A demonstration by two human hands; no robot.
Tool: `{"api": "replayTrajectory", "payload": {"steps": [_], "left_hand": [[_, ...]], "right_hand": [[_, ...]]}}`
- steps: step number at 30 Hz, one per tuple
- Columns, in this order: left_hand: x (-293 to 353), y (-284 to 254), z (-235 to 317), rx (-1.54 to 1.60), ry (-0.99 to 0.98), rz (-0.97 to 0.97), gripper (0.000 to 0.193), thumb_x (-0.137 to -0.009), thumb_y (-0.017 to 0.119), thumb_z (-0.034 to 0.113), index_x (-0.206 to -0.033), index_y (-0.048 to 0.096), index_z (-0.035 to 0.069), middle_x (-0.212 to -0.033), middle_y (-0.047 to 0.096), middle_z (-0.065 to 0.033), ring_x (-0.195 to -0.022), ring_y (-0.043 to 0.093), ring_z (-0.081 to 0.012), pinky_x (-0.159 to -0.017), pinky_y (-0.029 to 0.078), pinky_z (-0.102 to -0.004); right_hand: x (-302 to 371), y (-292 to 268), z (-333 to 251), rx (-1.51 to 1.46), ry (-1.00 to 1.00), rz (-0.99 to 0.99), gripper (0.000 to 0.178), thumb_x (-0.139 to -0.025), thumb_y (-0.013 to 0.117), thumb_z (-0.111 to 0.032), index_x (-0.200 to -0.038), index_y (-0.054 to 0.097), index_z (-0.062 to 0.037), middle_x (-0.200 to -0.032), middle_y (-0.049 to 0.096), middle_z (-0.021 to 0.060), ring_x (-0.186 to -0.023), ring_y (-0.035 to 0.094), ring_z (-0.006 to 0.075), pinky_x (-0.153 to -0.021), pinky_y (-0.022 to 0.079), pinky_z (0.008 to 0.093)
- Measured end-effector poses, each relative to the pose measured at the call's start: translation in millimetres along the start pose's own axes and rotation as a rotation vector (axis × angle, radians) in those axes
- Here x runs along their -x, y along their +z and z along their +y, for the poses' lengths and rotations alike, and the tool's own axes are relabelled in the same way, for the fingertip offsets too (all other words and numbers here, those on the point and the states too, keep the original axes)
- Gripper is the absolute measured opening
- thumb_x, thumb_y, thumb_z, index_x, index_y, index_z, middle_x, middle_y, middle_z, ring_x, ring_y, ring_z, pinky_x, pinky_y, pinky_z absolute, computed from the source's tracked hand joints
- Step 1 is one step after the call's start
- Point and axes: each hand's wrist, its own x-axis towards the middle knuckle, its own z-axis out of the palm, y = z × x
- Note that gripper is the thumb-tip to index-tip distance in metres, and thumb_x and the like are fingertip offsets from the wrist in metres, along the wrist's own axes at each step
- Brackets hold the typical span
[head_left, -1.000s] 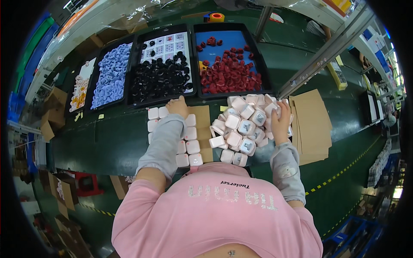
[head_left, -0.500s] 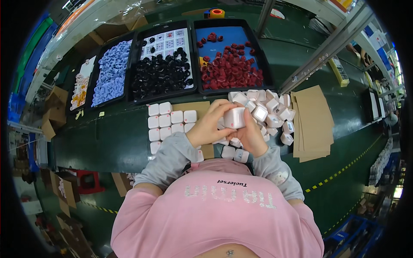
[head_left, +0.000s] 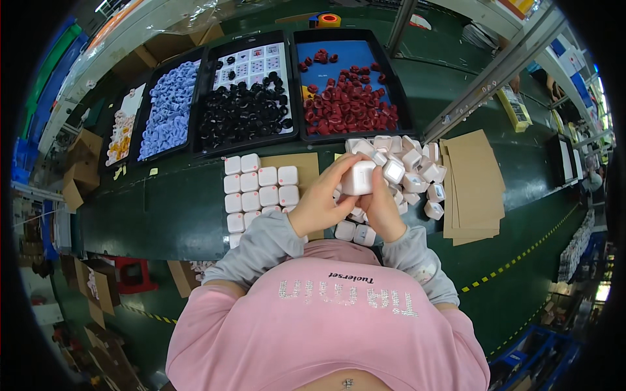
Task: The person picks up a red component from a tray and inserts it into a white case. They then close the case and place it onto a cardboard sheet, repeating the process multiple times.
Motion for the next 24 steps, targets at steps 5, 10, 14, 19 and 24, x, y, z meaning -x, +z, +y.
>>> {"api": "replayTrajectory", "payload": {"steps": [5,10,14,19,24], "left_hand": [[2.7,-1.0,-7.6,0.454,-0.337,-0.015,0.066,-0.082,0.057,-0.003,-0.143,0.031,0.003,-0.131,0.047,-0.0138,-0.122,0.048,-0.0204,-0.102,0.040,-0.0346],[5.2,3.3,5.1,0.233,-0.314,-0.038,0.062,-0.082,0.057,-0.001,-0.139,0.035,0.002,-0.125,0.052,-0.0131,-0.110,0.057,-0.0190,-0.090,0.048,-0.0312],[7.1,4.7,8.6,0.056,-0.383,-0.045,0.053,-0.082,0.058,0.003,-0.132,0.041,0.001,-0.116,0.058,-0.0126,-0.099,0.061,-0.0181,-0.080,0.051,-0.0292],[2.6,4.1,18.1,-0.170,-0.416,-0.079,0.044,-0.081,0.055,0.002,-0.124,0.049,0.002,-0.103,0.063,-0.0091,-0.091,0.062,-0.0157,-0.075,0.051,-0.0269],[10.0,-6.9,-20.9,0.216,-0.585,-0.023,0.043,-0.077,0.046,-0.003,-0.118,0.055,0.004,-0.108,0.061,-0.0154,-0.096,0.060,-0.0214,-0.081,0.049,-0.0301]], "right_hand": [[8.5,0.6,-13.2,0.216,-0.146,-0.043,0.047,-0.099,0.042,-0.030,-0.140,0.033,-0.0079,-0.116,0.051,0.0081,-0.097,0.053,0.0140,-0.077,0.047,0.0261],[6.6,-4.7,-10.0,0.820,-0.600,-0.009,0.051,-0.090,0.058,-0.025,-0.132,0.042,-0.0019,-0.113,0.049,0.0192,-0.102,0.053,0.0337,-0.088,0.044,0.0357],[12.8,-3.2,-10.7,0.904,-0.519,-0.015,0.050,-0.090,0.058,-0.027,-0.131,0.044,-0.0026,-0.111,0.052,0.0187,-0.098,0.056,0.0356,-0.083,0.047,0.0380],[18.5,-0.1,3.2,0.881,-0.515,0.118,0.040,-0.094,0.054,-0.029,-0.123,0.050,-0.0017,-0.099,0.059,0.0150,-0.085,0.060,0.0298,-0.075,0.048,0.0355],[20.3,-5.9,-8.5,0.341,-0.120,0.119,0.044,-0.100,0.039,-0.038,-0.123,0.051,-0.0026,-0.080,0.058,0.0011,-0.057,0.048,0.0078,-0.052,0.039,0.0231]]}}
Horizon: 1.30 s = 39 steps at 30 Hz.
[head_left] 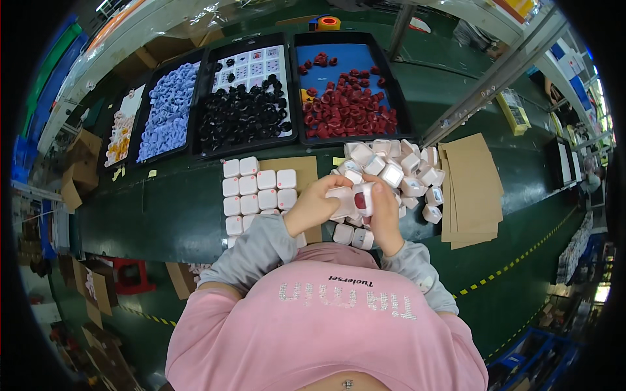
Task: The person picks up a red component from a tray and inserts it into a white case. They then close the case and place it onto a cardboard sheet, repeating the process multiple times.
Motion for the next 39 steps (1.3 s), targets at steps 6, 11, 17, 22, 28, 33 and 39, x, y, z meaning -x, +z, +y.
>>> {"api": "replayTrajectory", "payload": {"steps": [6,11,17,22,28,33,39], "left_hand": [[2.9,-0.8,27.8,-0.844,0.684,0.209,0.039,-0.076,0.057,0.003,-0.116,0.057,0.005,-0.112,0.056,-0.0130,-0.104,0.053,-0.0317,-0.086,0.045,-0.0364],[-0.9,1.2,18.5,-0.637,0.401,-0.083,0.029,-0.080,0.070,0.017,-0.102,0.058,0.002,-0.096,0.056,-0.0118,-0.083,0.057,-0.0246,-0.069,0.045,-0.0362],[1.0,6.3,7.9,-0.550,0.665,0.008,0.028,-0.078,0.073,0.014,-0.098,0.058,0.002,-0.084,0.054,-0.0083,-0.073,0.053,-0.0205,-0.063,0.043,-0.0288],[8.9,11.6,5.6,-0.433,0.587,0.000,0.024,-0.078,0.073,0.010,-0.095,0.058,0.004,-0.077,0.048,-0.0042,-0.066,0.045,-0.0143,-0.057,0.037,-0.0264],[10.6,12.6,13.2,-0.448,0.564,0.001,0.022,-0.080,0.073,0.013,-0.093,0.058,0.005,-0.072,0.045,-0.0027,-0.061,0.043,-0.0138,-0.054,0.035,-0.0275],[11.4,14.0,19.5,-0.509,0.529,0.018,0.022,-0.081,0.071,0.017,-0.094,0.058,0.005,-0.069,0.047,-0.0030,-0.060,0.044,-0.0151,-0.054,0.035,-0.0288],[5.6,10.9,22.8,-0.734,0.461,-0.036,0.022,-0.083,0.069,0.024,-0.087,0.058,0.005,-0.058,0.053,-0.0049,-0.050,0.050,-0.0198,-0.049,0.038,-0.0343]], "right_hand": [[-2.9,-1.2,-1.6,-0.558,0.374,-0.049,0.051,-0.101,0.029,-0.048,-0.129,0.044,-0.0075,-0.081,0.056,0.0017,-0.054,0.048,0.0094,-0.045,0.035,0.0222],[4.8,7.4,1.9,-0.317,0.251,-0.025,0.047,-0.101,0.030,-0.044,-0.131,0.042,-0.0098,-0.087,0.055,0.0016,-0.059,0.047,0.0063,-0.047,0.037,0.0198],[7.4,5.2,7.7,-0.149,0.052,-0.068,0.042,-0.101,0.032,-0.040,-0.129,0.045,-0.0112,-0.085,0.055,0.0007,-0.059,0.047,0.0040,-0.047,0.036,0.0172],[1.4,-5.5,-7.9,-0.205,0.196,-0.216,0.042,-0.101,0.031,-0.040,-0.126,0.049,-0.0105,-0.077,0.055,-0.0005,-0.053,0.045,0.0039,-0.043,0.034,0.0177],[-2.9,-7.8,-10.1,-0.450,0.391,-0.221,0.047,-0.101,0.029,-0.044,-0.122,0.053,-0.0083,-0.072,0.055,-0.0003,-0.047,0.042,0.0051,-0.039,0.030,0.0189],[-6.8,-11.0,-8.5,-0.507,0.438,-0.236,0.047,-0.101,0.029,-0.044,-0.120,0.053,-0.0084,-0.071,0.054,-0.0006,-0.048,0.043,0.0053,-0.040,0.031,0.0191],[4.0,-5.7,-1.5,-0.158,0.284,-0.161,0.045,-0.101,0.029,-0.044,-0.120,0.051,-0.0100,-0.070,0.052,-0.0004,-0.052,0.046,0.0050,-0.043,0.034,0.0191]]}}
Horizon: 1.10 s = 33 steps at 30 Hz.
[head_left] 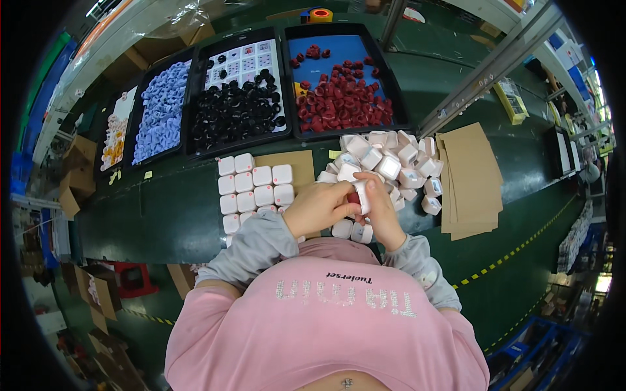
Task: The person picks up a red component from a tray and inserts it into a white case. They then close the case and place it onto a cardboard sheet, repeating the process multiple times.
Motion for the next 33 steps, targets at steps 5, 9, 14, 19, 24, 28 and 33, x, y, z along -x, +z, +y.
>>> {"api": "replayTrajectory", "payload": {"steps": [5,9,14,19,24,28,33], "left_hand": [[4.4,5.7,-0.6,0.280,-0.022,-0.022,0.023,-0.079,0.075,0.020,-0.089,0.061,0.005,-0.056,0.047,-0.0021,-0.050,0.045,-0.0133,-0.049,0.035,-0.0294],[1.8,5.3,-3.1,0.247,-0.016,-0.059,0.023,-0.079,0.075,0.020,-0.090,0.061,0.005,-0.060,0.049,-0.0035,-0.053,0.047,-0.0137,-0.050,0.036,-0.0292],[-15.5,-12.3,-11.7,0.140,0.069,-0.090,0.024,-0.080,0.074,0.022,-0.090,0.060,0.005,-0.070,0.057,-0.0050,-0.063,0.055,-0.0146,-0.057,0.043,-0.0287],[-85.7,-39.9,-72.0,-0.054,-0.020,0.207,0.040,-0.080,0.071,0.020,-0.114,0.057,0.004,-0.090,0.064,-0.0123,-0.077,0.062,-0.0253,-0.069,0.050,-0.0347],[-96.2,-45.3,-109.9,-0.046,-0.095,0.030,0.048,-0.082,0.070,0.020,-0.123,0.053,0.002,-0.096,0.064,-0.0138,-0.080,0.061,-0.0236,-0.072,0.050,-0.0337],[-45.2,-57.3,-132.9,-0.045,-0.144,-0.215,0.039,-0.085,0.067,0.024,-0.116,0.058,0.001,-0.086,0.066,-0.0113,-0.074,0.061,-0.0178,-0.069,0.050,-0.0311],[15.8,-65.8,-135.0,-0.103,-0.358,-0.329,0.034,-0.088,0.062,0.024,-0.113,0.060,0.002,-0.091,0.067,-0.0124,-0.082,0.064,-0.0196,-0.073,0.051,-0.0325]], "right_hand": [[-0.6,-9.3,-1.7,-0.178,0.041,-0.131,0.049,-0.101,0.028,-0.043,-0.123,0.050,-0.0049,-0.072,0.055,0.0029,-0.048,0.044,0.0080,-0.040,0.030,0.0207],[-5.2,-15.5,-3.8,-0.298,0.112,-0.165,0.050,-0.101,0.028,-0.044,-0.122,0.051,-0.0050,-0.077,0.059,0.0035,-0.047,0.044,0.0094,-0.040,0.031,0.0221],[-15.0,-29.1,5.4,-0.596,0.220,0.108,0.051,-0.098,0.030,-0.052,-0.119,0.053,-0.0111,-0.082,0.061,0.0028,-0.048,0.045,0.0137,-0.040,0.031,0.0264],[-44.5,-98.7,33.2,0.247,-0.419,0.558,0.048,-0.101,0.035,-0.041,-0.132,0.045,-0.0065,-0.132,0.046,0.0122,-0.122,0.044,0.0209,-0.103,0.034,0.0347],[-77.3,-172.1,71.1,0.552,-0.118,0.383,0.053,-0.098,0.041,-0.033,-0.142,0.035,-0.0046,-0.147,0.030,0.0178,-0.136,0.029,0.0284,-0.108,0.027,0.0351],[-79.8,-161.5,76.2,0.932,-0.205,0.427,0.053,-0.093,0.048,-0.029,-0.139,0.039,-0.0039,-0.140,0.040,0.0222,-0.131,0.037,0.0363,-0.107,0.029,0.0372],[-62.0,-80.5,-15.1,0.782,-0.520,0.161,0.037,-0.087,0.061,-0.013,-0.122,0.054,-0.0005,-0.120,0.057,0.0171,-0.114,0.053,0.0324,-0.096,0.041,0.0366]]}}
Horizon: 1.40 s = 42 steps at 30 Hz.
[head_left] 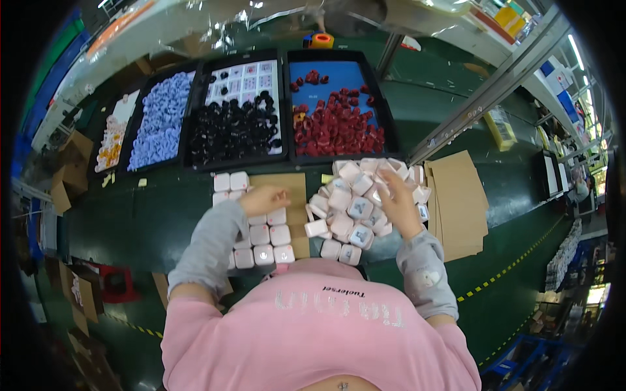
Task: The person picks up a red component from a tray and inserts it into a white case. They then close the case and place it onto a cardboard sheet, repeating the process multiple times.
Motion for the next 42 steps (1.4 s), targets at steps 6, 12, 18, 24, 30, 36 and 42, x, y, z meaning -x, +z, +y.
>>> {"api": "replayTrajectory", "payload": {"steps": [6,12,18,24,30,36,42], "left_hand": [[19.3,23.7,-9.4,0.097,0.095,0.077,0.032,-0.090,0.061,0.027,-0.110,0.062,0.002,-0.092,0.067,-0.0137,-0.082,0.065,-0.0226,-0.073,0.051,-0.0335],[52.4,-4.0,42.9,0.090,0.181,0.110,0.036,-0.090,0.062,0.028,-0.115,0.061,0.002,-0.095,0.067,-0.0143,-0.083,0.065,-0.0216,-0.074,0.051,-0.0315],[70.3,-18.4,47.0,0.090,0.095,-0.019,0.032,-0.092,0.059,0.023,-0.117,0.061,0.003,-0.105,0.066,-0.0122,-0.092,0.064,-0.0192,-0.082,0.050,-0.0309],[65.0,-6.8,33.0,0.146,0.137,-0.053,0.032,-0.093,0.058,0.023,-0.118,0.060,0.003,-0.107,0.066,-0.0111,-0.094,0.063,-0.0182,-0.083,0.050,-0.0309],[59.6,3.9,52.5,0.137,0.199,-0.124,0.029,-0.094,0.057,0.022,-0.117,0.061,0.005,-0.107,0.066,-0.0096,-0.094,0.063,-0.0190,-0.082,0.050,-0.0313],[55.1,16.7,66.9,0.186,0.276,-0.242,0.028,-0.094,0.056,0.023,-0.115,0.062,0.006,-0.105,0.066,-0.0096,-0.095,0.063,-0.0211,-0.082,0.049,-0.0324],[57.5,15.5,80.3,0.105,0.341,-0.339,0.028,-0.095,0.056,0.023,-0.114,0.062,0.005,-0.105,0.066,-0.0112,-0.098,0.062,-0.0212,-0.083,0.049,-0.0326]], "right_hand": [[-10.9,6.9,-236.7,-0.676,-0.984,-0.733,0.028,-0.087,0.059,-0.015,-0.112,0.059,-0.0012,-0.109,0.060,0.0149,-0.100,0.057,0.0337,-0.089,0.044,0.0437],[21.7,33.9,-302.4,-0.777,-1.226,-0.959,0.028,-0.088,0.062,-0.019,-0.110,0.062,-0.0015,-0.104,0.060,0.0195,-0.093,0.060,0.0338,-0.079,0.048,0.0422],[22.4,39.1,-295.1,-0.846,-1.014,-1.047,0.025,-0.089,0.060,-0.021,-0.100,0.063,0.0013,-0.095,0.061,0.0196,-0.089,0.060,0.0351,-0.075,0.050,0.0404],[29.6,49.8,-296.5,-0.742,-1.212,-0.819,0.016,-0.087,0.060,-0.018,-0.085,0.062,-0.0018,-0.077,0.058,0.0138,-0.069,0.059,0.0310,-0.058,0.048,0.0384],[42.2,54.1,-311.7,-0.927,-1.242,-0.560,0.017,-0.084,0.061,-0.015,-0.072,0.055,-0.0045,-0.067,0.050,0.0095,-0.059,0.054,0.0278,-0.051,0.043,0.0378],[44.7,45.2,-323.0,-0.885,-1.327,-0.544,0.013,-0.080,0.060,-0.013,-0.072,0.055,-0.0036,-0.067,0.053,0.0107,-0.060,0.056,0.0283,-0.051,0.044,0.0383],[51.3,40.4,-324.9,-0.891,-1.208,-0.587,0.012,-0.080,0.059,-0.015,-0.075,0.059,-0.0038,-0.069,0.056,0.0123,-0.061,0.057,0.0302,-0.053,0.045,0.0410]]}}
